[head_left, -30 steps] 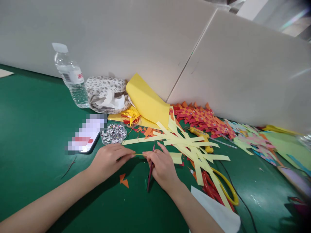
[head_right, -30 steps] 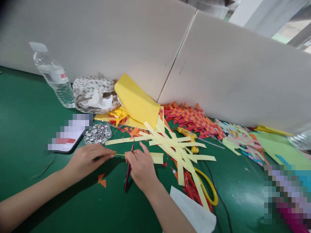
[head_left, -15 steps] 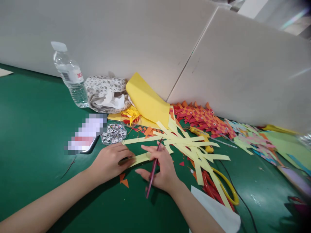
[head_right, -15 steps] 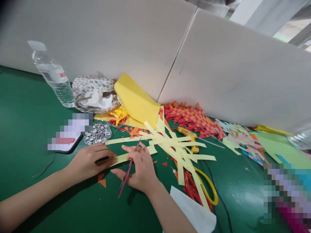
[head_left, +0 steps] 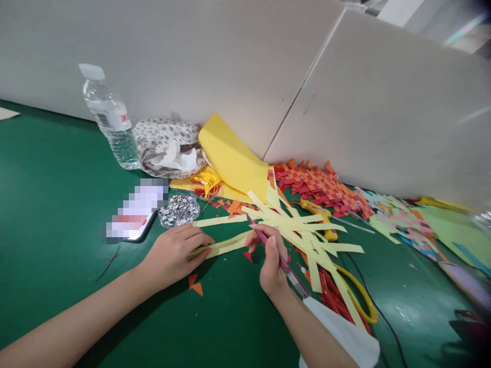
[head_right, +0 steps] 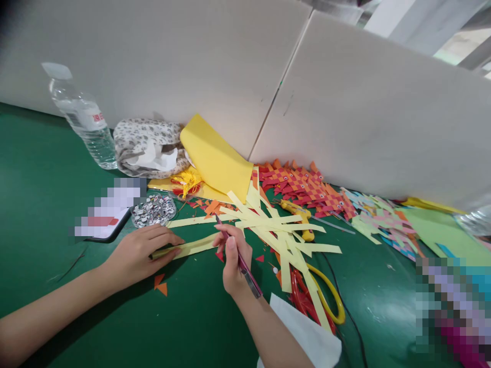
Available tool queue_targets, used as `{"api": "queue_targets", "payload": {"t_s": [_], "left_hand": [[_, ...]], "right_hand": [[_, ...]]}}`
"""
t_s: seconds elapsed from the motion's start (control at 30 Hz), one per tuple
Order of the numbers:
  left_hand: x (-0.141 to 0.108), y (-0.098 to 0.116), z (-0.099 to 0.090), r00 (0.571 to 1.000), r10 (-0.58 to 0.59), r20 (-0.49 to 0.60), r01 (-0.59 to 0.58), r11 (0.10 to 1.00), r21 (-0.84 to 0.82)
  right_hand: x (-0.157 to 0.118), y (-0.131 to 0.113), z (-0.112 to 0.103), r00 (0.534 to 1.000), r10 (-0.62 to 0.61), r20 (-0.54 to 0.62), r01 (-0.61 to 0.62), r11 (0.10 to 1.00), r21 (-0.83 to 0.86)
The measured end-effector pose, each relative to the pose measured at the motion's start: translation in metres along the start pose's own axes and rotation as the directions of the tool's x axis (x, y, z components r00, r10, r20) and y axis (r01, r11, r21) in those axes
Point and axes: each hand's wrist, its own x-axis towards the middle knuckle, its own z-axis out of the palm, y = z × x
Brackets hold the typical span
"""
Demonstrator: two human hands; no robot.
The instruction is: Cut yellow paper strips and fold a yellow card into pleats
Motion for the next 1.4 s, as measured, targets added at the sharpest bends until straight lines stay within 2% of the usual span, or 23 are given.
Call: {"api": "queue_targets", "payload": {"t_s": [0.1, 0.2, 0.33, 0.43, 0.6, 0.73, 0.93, 1.07, 1.23, 1.4], "left_hand": [[0.000, 0.001, -0.003, 0.998, -0.044, -0.039, 0.044, 0.999, -0.007], [-0.001, 0.000, -0.006, 0.984, -0.140, -0.108, 0.139, 0.990, -0.013], [-0.002, -0.001, -0.007, 0.973, -0.209, -0.097, 0.206, 0.978, -0.039], [-0.003, 0.001, -0.007, 0.983, -0.174, -0.054, 0.170, 0.984, -0.061], [-0.001, 0.003, -0.008, 0.992, -0.105, 0.072, 0.109, 0.993, -0.051], [0.000, 0.000, -0.004, 0.992, -0.095, 0.079, 0.098, 0.994, -0.037], [0.001, -0.007, 0.003, 0.996, -0.081, 0.032, 0.083, 0.993, -0.079], [0.001, -0.004, -0.003, 0.994, -0.095, 0.047, 0.098, 0.992, -0.075], [0.001, 0.000, -0.014, 0.990, -0.109, 0.091, 0.113, 0.993, -0.035], [0.001, 0.001, -0.010, 0.981, -0.101, 0.167, 0.103, 0.995, -0.006]], "right_hand": [[0.000, 0.000, -0.001, 1.000, 0.003, -0.011, -0.003, 1.000, -0.004], [0.001, -0.001, 0.000, 0.998, 0.041, -0.043, -0.042, 0.998, -0.038], [0.004, -0.006, 0.004, 0.986, 0.153, -0.069, -0.158, 0.985, -0.076], [0.005, -0.007, 0.006, 0.976, 0.204, -0.078, -0.211, 0.973, -0.089], [0.008, -0.003, 0.002, 0.980, 0.187, -0.062, -0.190, 0.980, -0.051], [0.011, 0.000, 0.000, 0.975, 0.203, -0.093, -0.201, 0.979, 0.033], [0.010, -0.005, 0.001, 0.963, 0.262, 0.058, -0.267, 0.956, 0.124], [0.007, -0.005, 0.005, 0.949, 0.282, 0.138, -0.301, 0.942, 0.148], [0.009, -0.005, 0.006, 0.937, 0.342, 0.066, -0.348, 0.920, 0.179], [0.011, -0.004, 0.006, 0.926, 0.374, 0.057, -0.379, 0.914, 0.144]]}}
